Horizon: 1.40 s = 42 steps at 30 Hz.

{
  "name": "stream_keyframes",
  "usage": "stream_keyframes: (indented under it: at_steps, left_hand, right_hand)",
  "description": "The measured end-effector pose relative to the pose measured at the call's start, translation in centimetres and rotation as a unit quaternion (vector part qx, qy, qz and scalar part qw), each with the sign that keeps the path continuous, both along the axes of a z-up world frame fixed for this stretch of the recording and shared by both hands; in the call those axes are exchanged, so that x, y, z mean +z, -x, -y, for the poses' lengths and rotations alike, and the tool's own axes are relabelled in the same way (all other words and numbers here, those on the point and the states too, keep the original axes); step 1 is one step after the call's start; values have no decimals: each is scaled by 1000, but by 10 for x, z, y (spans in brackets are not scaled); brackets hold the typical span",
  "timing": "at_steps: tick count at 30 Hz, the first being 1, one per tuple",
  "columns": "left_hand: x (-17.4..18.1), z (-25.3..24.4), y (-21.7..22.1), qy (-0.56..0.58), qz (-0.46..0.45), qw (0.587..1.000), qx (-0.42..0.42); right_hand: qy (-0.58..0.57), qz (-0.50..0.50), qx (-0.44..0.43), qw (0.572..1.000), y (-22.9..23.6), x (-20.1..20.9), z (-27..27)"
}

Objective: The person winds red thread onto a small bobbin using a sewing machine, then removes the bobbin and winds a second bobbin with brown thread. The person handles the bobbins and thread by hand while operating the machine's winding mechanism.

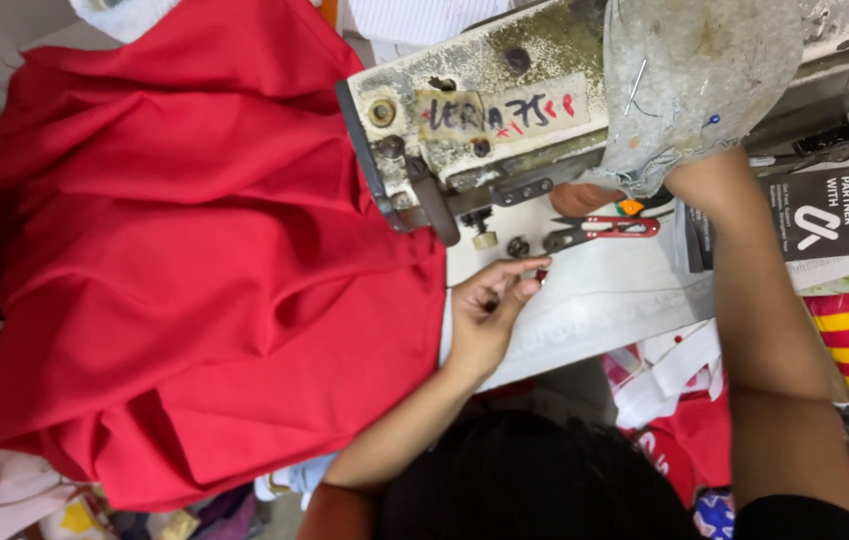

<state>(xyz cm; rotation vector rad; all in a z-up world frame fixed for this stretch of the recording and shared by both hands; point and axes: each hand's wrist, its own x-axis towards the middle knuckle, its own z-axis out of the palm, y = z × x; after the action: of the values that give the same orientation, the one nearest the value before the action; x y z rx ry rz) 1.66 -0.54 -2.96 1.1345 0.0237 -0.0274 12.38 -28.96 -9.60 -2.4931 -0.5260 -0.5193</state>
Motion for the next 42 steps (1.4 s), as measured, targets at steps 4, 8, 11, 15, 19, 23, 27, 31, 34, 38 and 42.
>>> stream_keyframes:
  at_steps: [4, 8, 11, 15, 19, 23, 27, 31, 34, 38, 42]
  left_hand:
    - [1, 0, -2, 15, -3, 1000, -5]
    - [-5, 0, -2, 20, -6, 1000, -16]
    - [-2, -1, 1, 22, -5, 1000, -17]
    - [0, 0, 1, 29, 3, 999, -26]
    - [-22, 3, 9, 0, 2, 999, -50]
    - [-13, 12, 13, -19, 5, 998, -57]
    - [5, 38, 11, -1, 21, 996, -83]
    - [38, 76, 5, 17, 29, 990, -134]
    - [54, 104, 0, 55, 11, 982, -181]
    - [56, 142, 3, 173, -68, 952, -242]
    - [56, 170, 5, 250, -144, 920, -267]
  right_hand:
    - [53, 41, 2, 998, -16, 7, -7]
    - [101, 79, 6, 992, -23, 13, -17]
    - [136, 106, 8, 985, -20, 14, -21]
    - [189, 147, 7, 971, -14, 25, -20]
    - [237, 180, -3, 955, 13, 57, -22]
    - [-7, 221, -63, 973, 78, 84, -30]
    - [-686, 2, -8, 728, 111, 60, 1]
    - [-737, 25, 27, 674, 126, 66, -1]
    - [-564, 232, -68, 790, 130, 71, -16]
    - [-312, 431, -114, 839, 139, 75, -12]
    - [-205, 484, 11, 850, 137, 51, 19]
